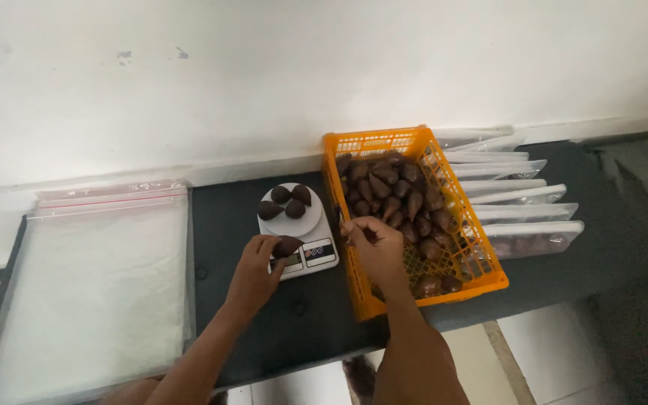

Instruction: Packaging salak fruits into plastic bags and weighing them on a digital scale

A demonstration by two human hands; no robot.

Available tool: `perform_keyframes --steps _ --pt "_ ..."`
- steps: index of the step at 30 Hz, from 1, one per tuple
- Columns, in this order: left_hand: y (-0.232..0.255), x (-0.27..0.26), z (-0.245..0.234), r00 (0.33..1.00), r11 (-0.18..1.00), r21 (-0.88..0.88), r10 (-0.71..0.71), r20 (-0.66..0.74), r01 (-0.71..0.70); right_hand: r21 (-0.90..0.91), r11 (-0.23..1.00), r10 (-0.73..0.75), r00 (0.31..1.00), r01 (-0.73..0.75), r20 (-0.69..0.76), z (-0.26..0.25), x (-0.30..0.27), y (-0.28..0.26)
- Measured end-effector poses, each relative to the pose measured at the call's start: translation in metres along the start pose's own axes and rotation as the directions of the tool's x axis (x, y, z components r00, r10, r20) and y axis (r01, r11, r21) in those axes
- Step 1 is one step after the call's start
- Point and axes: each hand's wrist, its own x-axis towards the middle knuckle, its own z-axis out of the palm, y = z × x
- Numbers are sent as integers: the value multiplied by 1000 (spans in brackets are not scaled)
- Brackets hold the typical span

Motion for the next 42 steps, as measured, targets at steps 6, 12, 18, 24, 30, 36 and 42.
perform_keyframes --steps 6,12,18,24,30,36,42 --pt "-27 35 46 977 844 505 94 191 -180 8 998 68 995 -68 -66 -18 9 9" --pt "-7 53 46 970 732 651 58 235 -201 -2 997 74 993 -74 -88 -24 10 6" --pt "3 44 49 987 868 493 -121 101 56 -36 999 33 995 -36 -95 -35 10 5" --pt "0 27 23 997 921 381 -83 2 76 -60 998 -3 994 -3 -106 -42 7 10" --pt "-48 -6 -37 978 834 522 -211 4 178 38 998 62 984 -57 -166 -45 8 11" --pt "-149 -64 -52 746 634 657 -647 161 408 -56 997 37 967 -53 -253 -55 21 56" --pt "-136 -65 -71 715 609 598 -694 83 522 141 990 53 958 -14 -283 -38 13 35"
